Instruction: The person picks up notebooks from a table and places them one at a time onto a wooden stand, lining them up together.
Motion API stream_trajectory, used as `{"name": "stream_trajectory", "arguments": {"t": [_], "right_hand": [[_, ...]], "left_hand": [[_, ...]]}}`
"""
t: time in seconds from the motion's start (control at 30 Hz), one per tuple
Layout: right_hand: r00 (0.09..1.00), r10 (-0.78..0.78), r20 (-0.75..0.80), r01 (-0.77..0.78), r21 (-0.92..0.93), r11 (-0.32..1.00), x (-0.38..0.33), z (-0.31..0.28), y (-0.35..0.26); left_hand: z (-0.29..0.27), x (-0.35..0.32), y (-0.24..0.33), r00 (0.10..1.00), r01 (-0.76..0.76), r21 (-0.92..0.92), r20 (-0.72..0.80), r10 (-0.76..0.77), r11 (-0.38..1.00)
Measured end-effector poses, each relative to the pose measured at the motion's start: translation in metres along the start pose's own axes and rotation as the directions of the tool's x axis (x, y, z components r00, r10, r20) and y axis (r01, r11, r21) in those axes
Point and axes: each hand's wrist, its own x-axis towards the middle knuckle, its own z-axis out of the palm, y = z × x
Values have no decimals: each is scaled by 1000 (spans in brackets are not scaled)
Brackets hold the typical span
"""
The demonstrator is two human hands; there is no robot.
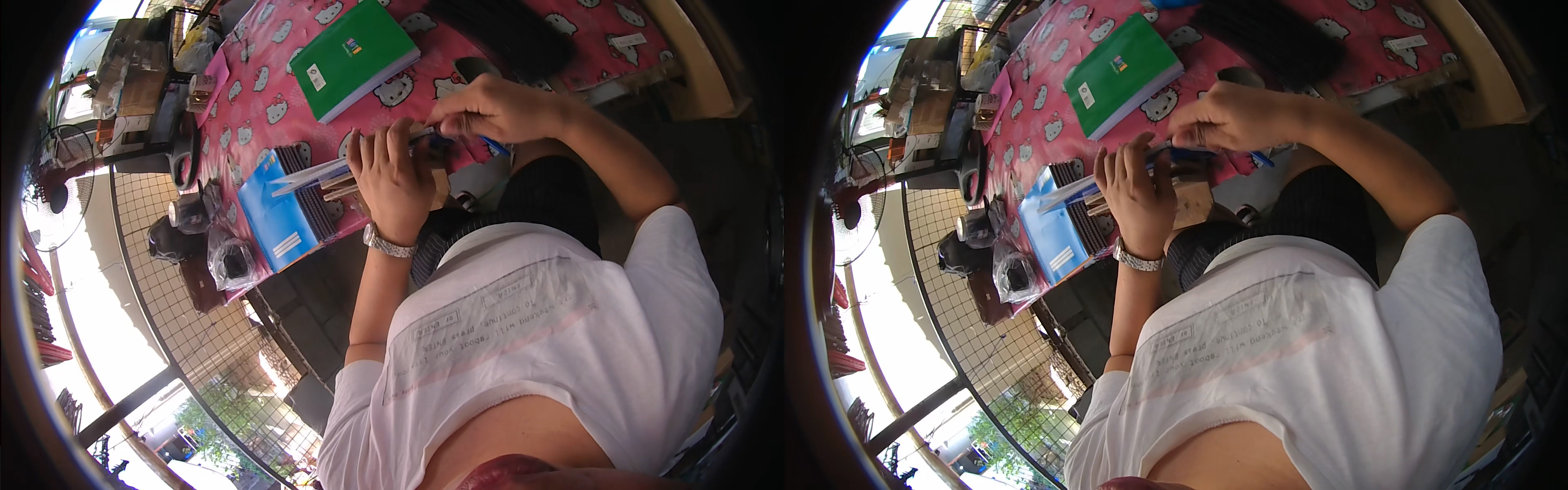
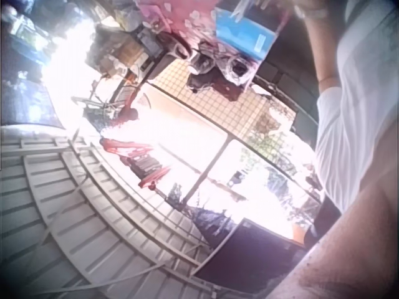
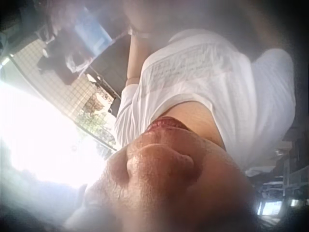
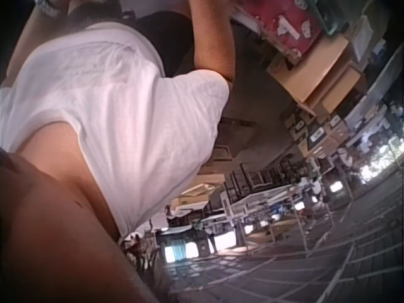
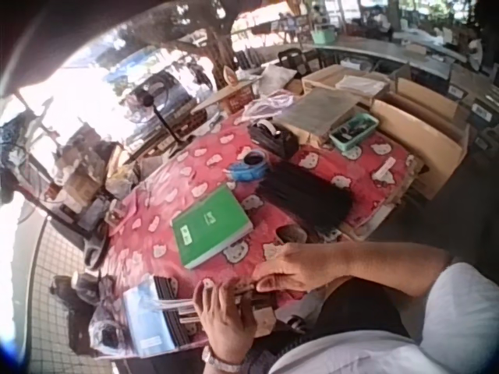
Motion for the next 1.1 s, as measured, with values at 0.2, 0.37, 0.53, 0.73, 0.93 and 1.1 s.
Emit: {"name": "stream_trajectory", "arguments": {"t": [0.2,0.37,0.53,0.73,0.93,1.1], "right_hand": [[964,-51,-259,6,-169,986,-5,8,-29],[967,-190,-170,105,-416,903,-4,9,-33],[951,282,129,-298,131,945,32,-36,37],[919,195,341,119,-715,689,26,-47,144],[916,286,282,-313,53,948,59,-33,65],[892,-74,446,-184,508,842,70,-25,20]], "left_hand": [[-9,1,13,998,-50,36,-20,51,998],[-12,2,13,998,-54,46,41,52,997],[-11,-2,5,998,-67,-22,-11,67,997],[-16,3,3,997,-79,-71,5,79,994],[-12,-7,-6,998,-61,-18,6,61,998],[-10,-20,-28,993,68,75,-101,-60,995]]}}
